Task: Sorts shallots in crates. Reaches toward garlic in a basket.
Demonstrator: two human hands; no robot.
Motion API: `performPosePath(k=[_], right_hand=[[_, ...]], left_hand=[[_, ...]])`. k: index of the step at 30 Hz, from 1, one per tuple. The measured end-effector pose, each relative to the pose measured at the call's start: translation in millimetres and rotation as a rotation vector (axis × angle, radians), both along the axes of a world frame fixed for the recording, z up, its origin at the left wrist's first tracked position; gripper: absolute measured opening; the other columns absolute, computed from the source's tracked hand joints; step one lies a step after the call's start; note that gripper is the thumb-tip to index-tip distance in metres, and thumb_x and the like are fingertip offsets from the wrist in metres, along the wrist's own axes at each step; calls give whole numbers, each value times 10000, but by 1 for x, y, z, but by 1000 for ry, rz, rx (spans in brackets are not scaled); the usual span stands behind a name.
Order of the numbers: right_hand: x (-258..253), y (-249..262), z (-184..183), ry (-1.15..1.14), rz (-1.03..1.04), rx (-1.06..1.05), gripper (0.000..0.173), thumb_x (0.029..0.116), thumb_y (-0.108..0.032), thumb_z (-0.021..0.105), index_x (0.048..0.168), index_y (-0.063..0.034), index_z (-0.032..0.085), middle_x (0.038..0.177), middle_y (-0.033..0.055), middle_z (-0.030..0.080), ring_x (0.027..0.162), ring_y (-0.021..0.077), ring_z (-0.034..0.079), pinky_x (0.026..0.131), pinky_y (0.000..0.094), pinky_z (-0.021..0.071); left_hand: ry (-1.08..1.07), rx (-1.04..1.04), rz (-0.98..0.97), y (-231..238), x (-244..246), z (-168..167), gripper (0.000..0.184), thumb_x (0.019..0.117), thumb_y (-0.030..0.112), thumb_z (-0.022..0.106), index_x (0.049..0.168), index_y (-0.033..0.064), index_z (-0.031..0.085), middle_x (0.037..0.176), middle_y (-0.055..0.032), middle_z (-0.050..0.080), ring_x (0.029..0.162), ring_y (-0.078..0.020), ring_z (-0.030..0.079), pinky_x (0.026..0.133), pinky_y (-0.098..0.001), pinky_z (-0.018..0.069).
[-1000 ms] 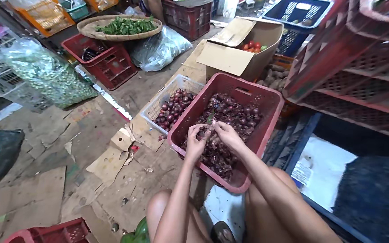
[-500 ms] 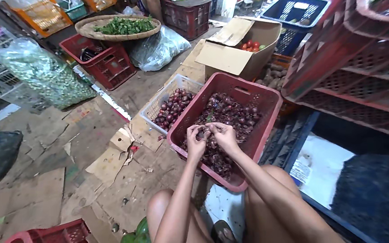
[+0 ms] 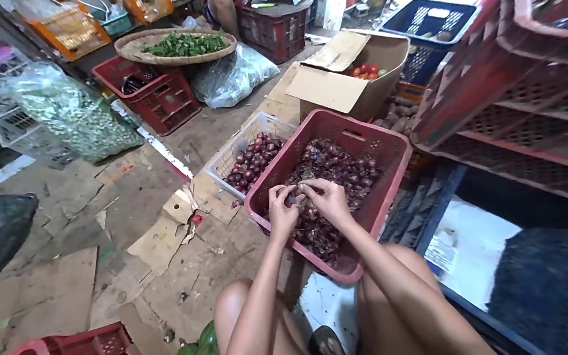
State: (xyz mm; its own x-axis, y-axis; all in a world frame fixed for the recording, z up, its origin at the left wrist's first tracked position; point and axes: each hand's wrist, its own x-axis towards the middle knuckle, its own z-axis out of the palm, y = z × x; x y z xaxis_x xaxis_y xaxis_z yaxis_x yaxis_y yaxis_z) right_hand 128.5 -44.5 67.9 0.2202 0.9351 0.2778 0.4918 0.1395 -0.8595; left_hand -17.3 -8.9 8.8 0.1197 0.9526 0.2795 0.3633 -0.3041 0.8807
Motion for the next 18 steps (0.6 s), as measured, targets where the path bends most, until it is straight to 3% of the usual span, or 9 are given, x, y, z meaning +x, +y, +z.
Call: performPosePath(k=[3, 9, 11, 13, 14, 16, 18], right_hand=[[0, 2, -2, 2, -40, 8, 193, 1006, -243, 676, 1084, -91, 766, 1037, 44, 745, 913, 92, 717, 843, 305, 608], [11, 8, 2, 146, -145, -122, 185, 1031, -229, 646, 1112, -73, 705, 927, 42, 767, 763, 120, 756, 725, 321, 660], [18, 10, -1, -3, -162, -222, 219, 1026, -169, 610, 1197, -49, 677, 1055, 107, 741, 874, 178, 741, 818, 370, 623], [22, 10, -5, -86, -106, -368, 404, 1033, -153, 532, 1418, -30, 548, 1346, 204, 610, 1155, 286, 663, 1009, 445, 546], [22, 10, -6, -23, -63, -400, 438, 1070, -200, 488, 1477, -39, 506, 1403, 206, 576, 1225, 294, 629, 1052, 451, 517], [13, 8, -6, 302, 20, -389, 400, 1108, -332, 456, 1354, -68, 629, 1231, 110, 705, 1049, 194, 719, 906, 378, 613], [7, 8, -4, 585, 148, -358, 365, 1087, -301, 529, 1299, -38, 667, 1123, 104, 724, 937, 187, 723, 825, 363, 625]], left_hand=[[-103, -62, -90, -1, -2, 4, 316, 896, 180, 761, 1208, 127, 743, 1288, -104, 594, 1198, -181, 570, 995, -338, 516], [-232, -124, -147, 0, -3, 10, 361, 904, 189, 777, 1257, 133, 720, 1347, -80, 582, 1247, -169, 558, 1040, -330, 504], [-253, -103, -144, 1, -3, 13, 384, 889, 187, 794, 1261, 138, 718, 1359, -78, 581, 1257, -175, 553, 1048, -336, 501], [-273, -85, -138, 2, -3, 16, 402, 862, 177, 822, 1249, 131, 723, 1366, -87, 572, 1250, -179, 557, 1034, -326, 514], [-279, -77, -133, 2, -3, 17, 409, 847, 167, 833, 1240, 125, 727, 1369, -97, 569, 1248, -184, 560, 1028, -323, 519], [-280, -58, -111, 2, -2, 16, 413, 824, 148, 849, 1220, 118, 735, 1365, -110, 563, 1242, -189, 563, 1016, -319, 530], [-247, -15, -102, 3, 1, 11, 427, 806, 123, 842, 1221, 129, 740, 1349, -122, 563, 1236, -194, 561, 1012, -319, 530]])
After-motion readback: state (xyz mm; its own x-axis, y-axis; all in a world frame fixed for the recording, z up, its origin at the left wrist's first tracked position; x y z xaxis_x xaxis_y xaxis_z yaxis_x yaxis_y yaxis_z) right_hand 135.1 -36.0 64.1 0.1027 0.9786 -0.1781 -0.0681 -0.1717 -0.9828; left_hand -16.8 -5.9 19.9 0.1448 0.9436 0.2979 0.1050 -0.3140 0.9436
